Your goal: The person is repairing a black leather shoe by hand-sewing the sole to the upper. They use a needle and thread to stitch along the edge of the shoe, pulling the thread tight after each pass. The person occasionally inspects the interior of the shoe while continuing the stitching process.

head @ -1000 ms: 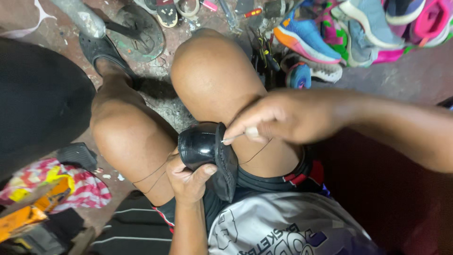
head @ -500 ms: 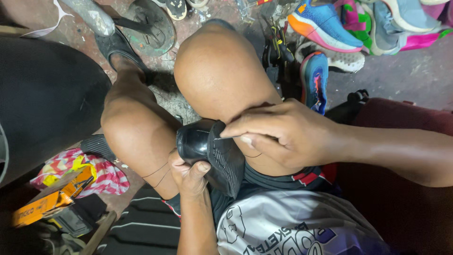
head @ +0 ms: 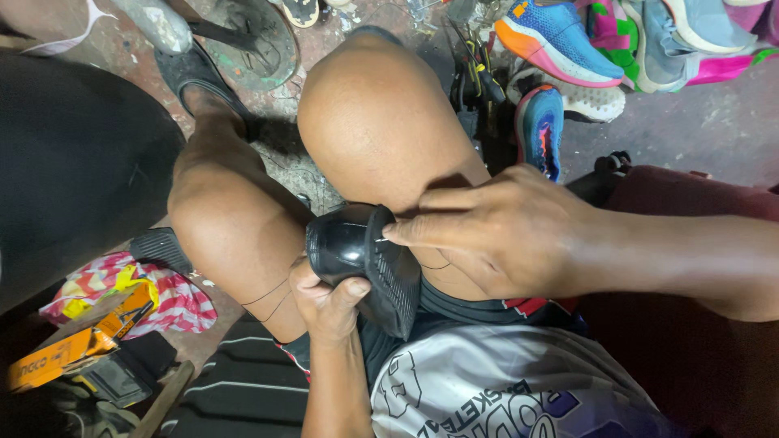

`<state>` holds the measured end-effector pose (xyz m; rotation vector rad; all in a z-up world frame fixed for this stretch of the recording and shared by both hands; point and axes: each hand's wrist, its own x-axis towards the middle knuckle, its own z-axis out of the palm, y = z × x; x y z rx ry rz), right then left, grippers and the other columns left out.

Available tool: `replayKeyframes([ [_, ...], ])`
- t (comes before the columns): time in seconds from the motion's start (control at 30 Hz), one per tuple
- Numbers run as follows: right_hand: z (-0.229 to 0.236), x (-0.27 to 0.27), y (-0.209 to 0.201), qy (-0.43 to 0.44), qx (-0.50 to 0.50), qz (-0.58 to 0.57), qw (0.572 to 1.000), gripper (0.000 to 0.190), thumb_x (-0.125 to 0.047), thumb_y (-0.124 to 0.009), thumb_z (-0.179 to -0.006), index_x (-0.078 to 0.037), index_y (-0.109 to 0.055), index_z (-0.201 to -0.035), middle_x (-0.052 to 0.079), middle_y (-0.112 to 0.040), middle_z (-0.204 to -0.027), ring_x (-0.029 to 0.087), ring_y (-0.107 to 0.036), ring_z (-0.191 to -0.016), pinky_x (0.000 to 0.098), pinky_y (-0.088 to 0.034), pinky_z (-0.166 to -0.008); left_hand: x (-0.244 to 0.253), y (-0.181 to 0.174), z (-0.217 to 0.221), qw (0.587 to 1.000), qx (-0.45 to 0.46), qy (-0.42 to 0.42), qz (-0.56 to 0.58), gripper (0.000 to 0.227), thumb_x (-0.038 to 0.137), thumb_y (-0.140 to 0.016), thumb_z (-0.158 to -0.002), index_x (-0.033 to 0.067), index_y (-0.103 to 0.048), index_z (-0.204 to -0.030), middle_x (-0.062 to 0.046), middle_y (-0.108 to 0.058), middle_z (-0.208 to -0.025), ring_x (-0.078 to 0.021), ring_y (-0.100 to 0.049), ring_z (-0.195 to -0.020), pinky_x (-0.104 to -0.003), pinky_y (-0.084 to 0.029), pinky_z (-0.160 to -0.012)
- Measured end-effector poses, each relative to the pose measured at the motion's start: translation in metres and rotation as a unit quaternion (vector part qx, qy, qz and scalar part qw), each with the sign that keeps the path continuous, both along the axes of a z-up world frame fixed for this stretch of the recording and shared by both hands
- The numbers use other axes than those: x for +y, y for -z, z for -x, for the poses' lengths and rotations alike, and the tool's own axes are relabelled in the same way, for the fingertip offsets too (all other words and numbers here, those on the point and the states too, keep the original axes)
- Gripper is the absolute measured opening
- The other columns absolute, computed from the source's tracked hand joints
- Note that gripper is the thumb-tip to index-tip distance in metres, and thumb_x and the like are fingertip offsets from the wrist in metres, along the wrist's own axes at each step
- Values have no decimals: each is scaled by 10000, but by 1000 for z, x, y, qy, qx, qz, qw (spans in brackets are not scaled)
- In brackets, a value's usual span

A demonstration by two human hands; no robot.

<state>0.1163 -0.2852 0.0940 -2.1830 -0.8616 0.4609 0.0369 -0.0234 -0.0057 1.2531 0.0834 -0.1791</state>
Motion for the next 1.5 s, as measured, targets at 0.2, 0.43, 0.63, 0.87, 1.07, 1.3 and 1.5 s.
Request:
replayKeyframes([
  [0.2, -8, -3, -26, -50, 55, 98, 992, 524, -95, -712, -676, -119, -691, -1200, 87, -729, -1201, 338, -743, -700, 479, -588, -551, -8, -29, -12, 983, -79, 64, -152, 368, 322, -881, -844, 8, -767, -998, -70, -750, -982, -184, -715, -891, -299, -557, -841],
  [0.43, -25, 10, -39, 53, 169, 70, 982, 246, -62, -659, -858, -136, -724, -1083, 88, -705, -720, 276, -731, -627, 411, -538, -519, -13, -35, -23, 983, -84, 70, -146, 281, 217, -869, -830, 10, -761, -986, -83, -749, -966, -178, -721, -854, -290, -565, -789],
  [0.63, -22, 16, -43, -34, 29, 76, 996, 259, -69, -610, -850, -68, -619, -1109, 105, -684, -760, 208, -713, -622, 348, -498, -457, -8, -38, -30, 984, -91, 70, -134, 246, 190, -857, -849, 11, -754, -982, -80, -749, -966, -181, -729, -850, -295, -575, -794],
  [0.87, -33, 24, -45, -33, 32, 137, 990, 288, -80, -655, -878, -73, -686, -1165, 87, -722, -846, 220, -723, -677, 351, -534, -509, -4, -37, -38, 987, -67, 79, -119, 235, 158, -858, -825, 9, -754, -974, -87, -743, -929, -186, -722, -809, -294, -570, -755],
  [1.07, -45, 32, -45, 113, 380, 149, 906, 200, -99, -641, -947, -141, -746, -1112, 3, -695, -757, 144, -733, -647, 323, -610, -540, -2, -37, -35, 990, -59, 73, -102, 240, 151, -866, -818, 12, -747, -975, -87, -746, -937, -189, -728, -821, -291, -572, -772],
  [1.3, -29, 29, -47, -213, -257, 231, 914, 447, -184, -624, -861, 24, -661, -1255, 104, -691, -922, 175, -685, -695, 297, -505, -427, 2, -34, -33, 991, -63, 71, -95, 235, 114, -868, -818, 17, -745, -993, -88, -754, -956, -197, -744, -848, -293, -580, -800],
  [1.5, -44, 40, -45, 35, 178, 28, 983, 164, -29, -619, -896, -54, -635, -1058, 54, -710, -872, 137, -715, -723, 352, -569, -545, 1, -33, -32, 992, -52, 64, -93, 238, 102, -876, -798, 21, -749, -981, -77, -748, -913, -183, -729, -797, -288, -568, -751],
])
